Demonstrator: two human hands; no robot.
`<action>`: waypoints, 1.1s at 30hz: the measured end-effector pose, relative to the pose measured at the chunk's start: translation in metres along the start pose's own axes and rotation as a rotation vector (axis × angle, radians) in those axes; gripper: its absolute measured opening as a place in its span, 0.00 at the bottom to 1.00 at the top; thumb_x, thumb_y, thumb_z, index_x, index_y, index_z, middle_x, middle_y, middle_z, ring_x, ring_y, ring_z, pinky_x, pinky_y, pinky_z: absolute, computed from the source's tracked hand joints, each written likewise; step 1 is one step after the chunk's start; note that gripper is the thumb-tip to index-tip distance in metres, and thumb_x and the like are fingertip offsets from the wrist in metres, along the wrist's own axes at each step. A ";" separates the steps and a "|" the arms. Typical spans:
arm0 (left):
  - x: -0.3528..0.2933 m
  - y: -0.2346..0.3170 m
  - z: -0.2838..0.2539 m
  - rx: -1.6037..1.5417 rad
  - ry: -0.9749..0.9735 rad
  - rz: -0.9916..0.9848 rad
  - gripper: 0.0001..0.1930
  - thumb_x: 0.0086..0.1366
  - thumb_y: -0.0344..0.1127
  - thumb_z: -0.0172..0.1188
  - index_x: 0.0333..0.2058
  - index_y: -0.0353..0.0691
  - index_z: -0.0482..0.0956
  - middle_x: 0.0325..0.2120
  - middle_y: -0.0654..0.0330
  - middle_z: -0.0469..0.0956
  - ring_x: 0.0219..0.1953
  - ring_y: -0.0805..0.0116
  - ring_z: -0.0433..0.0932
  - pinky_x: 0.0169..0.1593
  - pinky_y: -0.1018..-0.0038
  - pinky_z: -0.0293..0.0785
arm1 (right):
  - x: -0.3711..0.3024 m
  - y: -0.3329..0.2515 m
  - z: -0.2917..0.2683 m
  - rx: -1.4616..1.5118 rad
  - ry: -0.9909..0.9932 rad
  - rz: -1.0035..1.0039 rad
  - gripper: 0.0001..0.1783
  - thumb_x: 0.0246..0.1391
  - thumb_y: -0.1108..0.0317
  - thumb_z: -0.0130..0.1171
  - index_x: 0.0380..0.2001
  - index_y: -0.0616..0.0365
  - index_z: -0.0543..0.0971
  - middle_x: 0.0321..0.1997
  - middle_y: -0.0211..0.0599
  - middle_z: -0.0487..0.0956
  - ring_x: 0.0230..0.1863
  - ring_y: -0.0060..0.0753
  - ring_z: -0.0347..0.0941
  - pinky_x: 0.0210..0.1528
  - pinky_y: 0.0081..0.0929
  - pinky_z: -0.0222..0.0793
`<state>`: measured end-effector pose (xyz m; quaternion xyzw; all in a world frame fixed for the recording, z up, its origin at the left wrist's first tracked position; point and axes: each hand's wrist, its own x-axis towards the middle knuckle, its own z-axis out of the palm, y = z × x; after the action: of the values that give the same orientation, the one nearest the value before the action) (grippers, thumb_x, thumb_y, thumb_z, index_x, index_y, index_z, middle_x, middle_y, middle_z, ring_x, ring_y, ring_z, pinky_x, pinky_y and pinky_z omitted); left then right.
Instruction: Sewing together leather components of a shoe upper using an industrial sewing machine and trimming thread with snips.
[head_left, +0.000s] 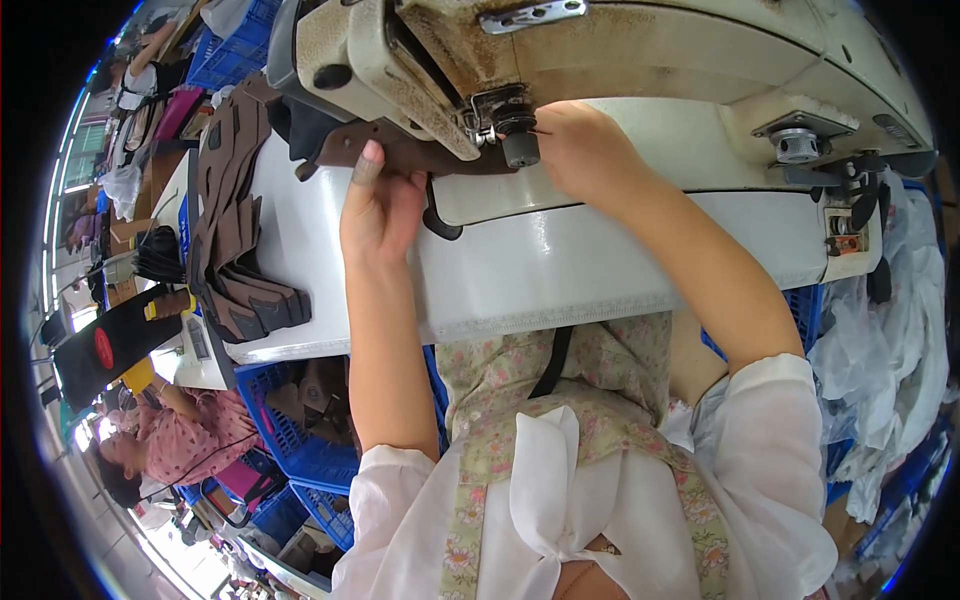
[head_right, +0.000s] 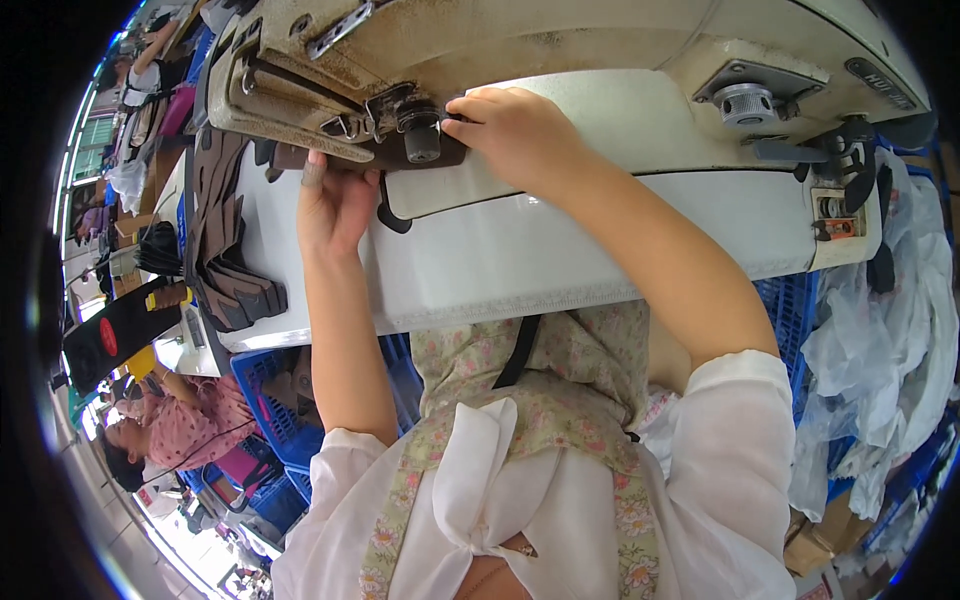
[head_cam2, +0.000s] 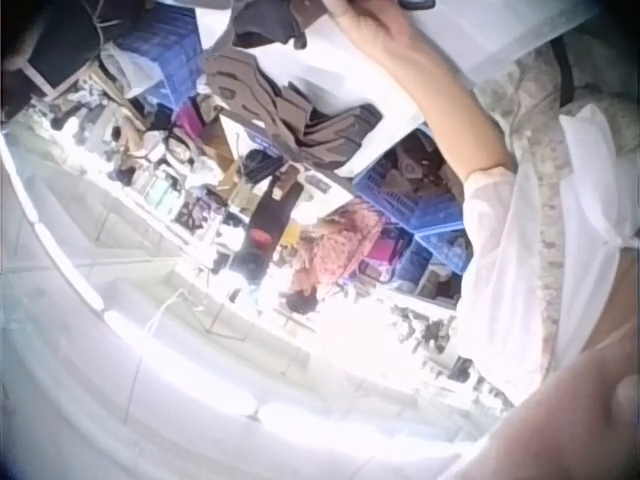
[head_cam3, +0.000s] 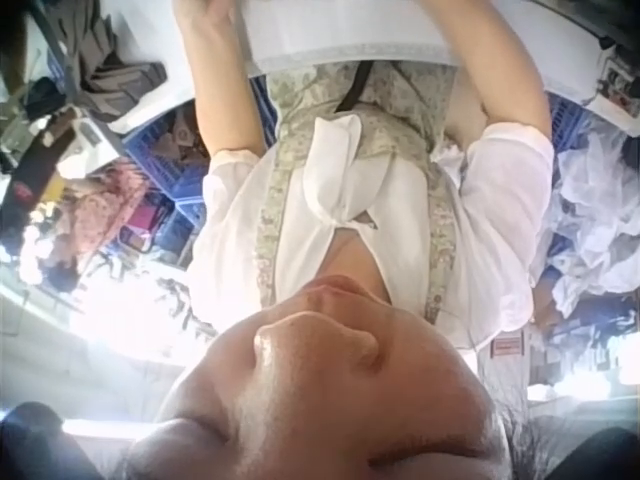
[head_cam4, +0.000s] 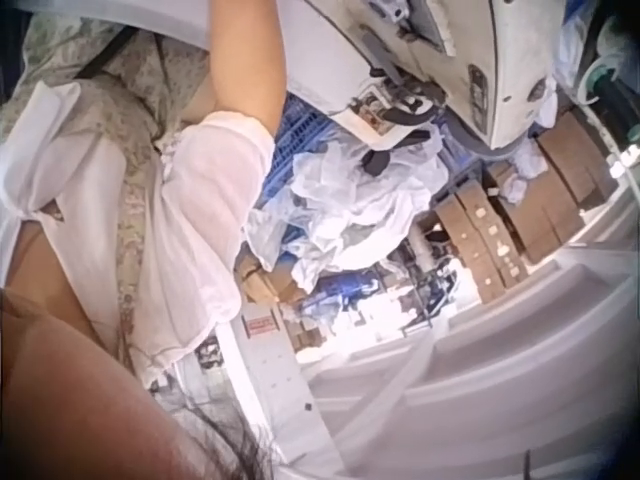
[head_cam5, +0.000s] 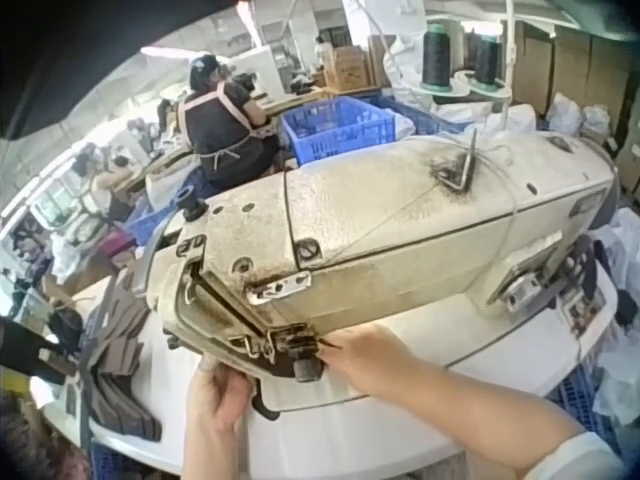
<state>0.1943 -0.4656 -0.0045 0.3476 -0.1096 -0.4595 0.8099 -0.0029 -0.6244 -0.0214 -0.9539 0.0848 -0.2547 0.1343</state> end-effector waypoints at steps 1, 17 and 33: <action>0.001 0.000 0.006 -0.001 -0.037 -0.011 0.29 0.62 0.36 0.67 0.59 0.40 0.67 0.58 0.58 0.72 0.62 0.60 0.67 0.67 0.60 0.60 | 0.000 0.002 0.000 -0.006 0.004 -0.007 0.15 0.51 0.73 0.56 0.43 0.53 0.82 0.51 0.32 0.79 0.53 0.37 0.75 0.54 0.34 0.73; 0.002 -0.020 0.003 0.191 -0.033 0.121 0.31 0.61 0.36 0.67 0.60 0.37 0.66 0.60 0.56 0.69 0.62 0.58 0.67 0.69 0.60 0.61 | 0.000 0.001 -0.001 -0.011 0.016 -0.022 0.14 0.52 0.71 0.56 0.42 0.53 0.82 0.48 0.29 0.79 0.50 0.35 0.75 0.50 0.33 0.73; -0.005 -0.007 0.018 0.468 0.311 0.165 0.23 0.60 0.33 0.69 0.50 0.36 0.70 0.46 0.58 0.77 0.46 0.65 0.79 0.50 0.65 0.78 | 0.002 0.000 0.000 -0.077 0.024 -0.031 0.11 0.57 0.66 0.56 0.42 0.51 0.82 0.44 0.28 0.79 0.47 0.33 0.76 0.48 0.32 0.74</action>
<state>0.1777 -0.4723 0.0052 0.5814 -0.1150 -0.2954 0.7493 -0.0017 -0.6253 -0.0204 -0.9564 0.0813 -0.2649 0.0924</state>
